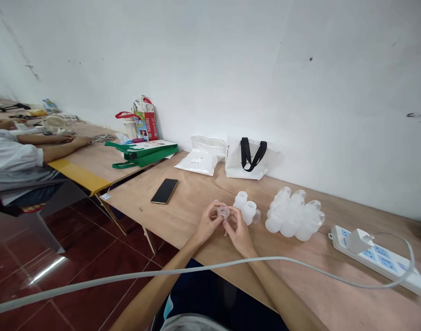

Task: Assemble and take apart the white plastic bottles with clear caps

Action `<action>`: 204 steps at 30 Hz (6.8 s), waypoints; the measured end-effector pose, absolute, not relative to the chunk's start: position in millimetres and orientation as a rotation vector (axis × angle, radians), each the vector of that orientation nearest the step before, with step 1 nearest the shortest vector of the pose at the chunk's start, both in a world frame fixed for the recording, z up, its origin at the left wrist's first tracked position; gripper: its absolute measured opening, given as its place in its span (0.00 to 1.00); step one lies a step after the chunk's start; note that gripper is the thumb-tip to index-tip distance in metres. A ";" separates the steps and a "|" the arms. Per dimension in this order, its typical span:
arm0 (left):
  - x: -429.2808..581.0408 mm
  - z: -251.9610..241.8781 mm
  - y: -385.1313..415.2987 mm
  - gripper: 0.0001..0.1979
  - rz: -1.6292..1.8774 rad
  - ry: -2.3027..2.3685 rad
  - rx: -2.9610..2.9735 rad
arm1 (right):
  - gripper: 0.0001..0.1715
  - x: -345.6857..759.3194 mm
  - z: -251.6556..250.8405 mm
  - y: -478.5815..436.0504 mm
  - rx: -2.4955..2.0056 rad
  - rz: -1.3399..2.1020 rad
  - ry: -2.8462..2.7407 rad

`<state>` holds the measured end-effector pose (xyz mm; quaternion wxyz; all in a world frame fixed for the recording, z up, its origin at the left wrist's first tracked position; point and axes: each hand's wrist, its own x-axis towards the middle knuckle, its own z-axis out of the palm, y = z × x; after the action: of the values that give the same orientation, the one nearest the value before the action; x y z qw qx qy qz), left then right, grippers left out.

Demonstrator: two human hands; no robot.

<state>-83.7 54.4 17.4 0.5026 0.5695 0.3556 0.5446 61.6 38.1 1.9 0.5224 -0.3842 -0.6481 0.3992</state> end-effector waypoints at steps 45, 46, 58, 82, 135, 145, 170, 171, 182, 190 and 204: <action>-86.3 21.0 45.6 0.15 1.273 0.749 1.882 | 0.20 78.3 9.7 36.0 -0.913 1.008 -1.272; -86.2 20.6 45.6 0.15 1.273 0.744 1.872 | 0.21 78.3 10.8 36.0 -0.907 1.027 -1.264; -84.9 14.9 51.3 0.17 1.223 0.891 1.751 | 0.24 79.1 13.3 34.7 -0.911 1.110 -1.297; -88.3 10.2 50.8 0.20 0.952 1.273 2.122 | 0.16 80.3 5.3 36.1 -0.957 0.978 -1.421; -88.7 17.7 47.8 0.16 0.841 1.364 2.161 | 0.17 83.4 5.3 37.3 -1.056 1.040 -1.552; -88.2 16.1 48.5 0.18 0.854 1.381 2.137 | 0.21 81.0 8.7 34.6 -1.134 0.898 -1.599; -86.5 18.3 45.4 0.14 0.715 1.453 2.258 | 0.10 84.0 3.1 38.0 -1.155 0.772 -1.720; -86.5 18.4 45.6 0.14 0.698 1.466 2.267 | 0.09 84.5 2.1 38.5 -1.159 0.774 -1.726; -86.3 16.8 46.7 0.13 0.718 1.500 2.222 | 0.10 84.9 -2.4 42.8 -1.102 0.935 -1.646; -88.2 16.8 47.7 0.17 0.792 1.427 2.151 | 0.19 85.3 -0.9 41.3 -1.048 1.070 -1.603; -86.1 11.8 50.2 0.18 0.823 1.460 2.155 | 0.19 79.9 0.4 38.9 -1.137 0.893 -1.613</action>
<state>-86.1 50.2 11.8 0.2043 0.7727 0.5236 0.2950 79.9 38.9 0.4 0.4688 -0.4637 -0.6578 0.3640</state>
